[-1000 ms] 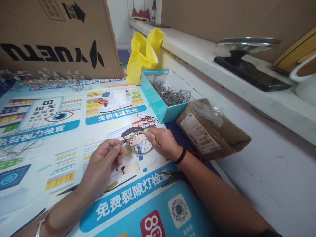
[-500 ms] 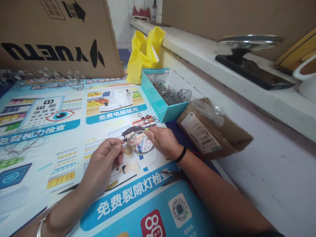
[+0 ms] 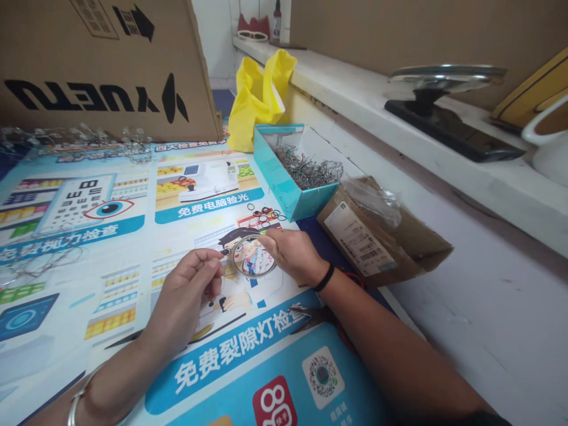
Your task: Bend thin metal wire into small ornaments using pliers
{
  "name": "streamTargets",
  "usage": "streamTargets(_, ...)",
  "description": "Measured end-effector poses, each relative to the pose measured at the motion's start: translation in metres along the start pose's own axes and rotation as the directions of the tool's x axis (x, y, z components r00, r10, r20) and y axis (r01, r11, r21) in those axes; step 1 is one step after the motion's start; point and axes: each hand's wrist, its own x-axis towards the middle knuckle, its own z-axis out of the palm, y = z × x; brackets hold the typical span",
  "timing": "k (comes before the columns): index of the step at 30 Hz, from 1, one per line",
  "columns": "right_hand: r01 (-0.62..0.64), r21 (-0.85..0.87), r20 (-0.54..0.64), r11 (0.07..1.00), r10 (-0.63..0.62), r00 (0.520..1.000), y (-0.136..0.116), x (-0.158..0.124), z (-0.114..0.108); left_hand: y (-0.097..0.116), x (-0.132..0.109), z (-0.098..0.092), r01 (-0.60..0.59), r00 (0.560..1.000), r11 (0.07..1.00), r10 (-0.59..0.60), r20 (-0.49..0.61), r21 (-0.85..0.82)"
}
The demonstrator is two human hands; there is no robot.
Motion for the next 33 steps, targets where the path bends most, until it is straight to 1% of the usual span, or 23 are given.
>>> streamTargets(4,-0.015,-0.002,0.005,1.0,0.015,1.0,-0.001,-0.0004,-0.0013,-0.0006,-0.0001,0.0,-0.017,1.0,1.0,0.017,0.003,0.002)
streamTargets(9,-0.01,0.07,-0.016,0.998,0.011,1.0,-0.0024,-0.0017,-0.0032,-0.0005,-0.0007,0.0003,-0.019,1.0,1.0,0.019,0.009,0.017)
streamTargets(20,-0.007,0.031,-0.012,1.0,0.008,1.0,-0.0007,-0.0014,-0.0007,0.0004,-0.0005,-0.0003,-0.012,1.0,1.0,0.012,0.003,0.003)
streamTargets(26,-0.017,0.026,0.0,1.0,0.017,1.0,-0.0014,-0.0006,-0.0015,0.0008,-0.0006,0.0001,-0.016,1.0,0.999,0.016,0.011,0.028)
streamTargets(33,-0.059,0.11,-0.012,0.992,0.06,0.998,-0.0014,-0.0009,-0.0002,-0.0007,-0.0002,-0.0007,-0.03,0.999,0.998,0.029,0.023,0.047)
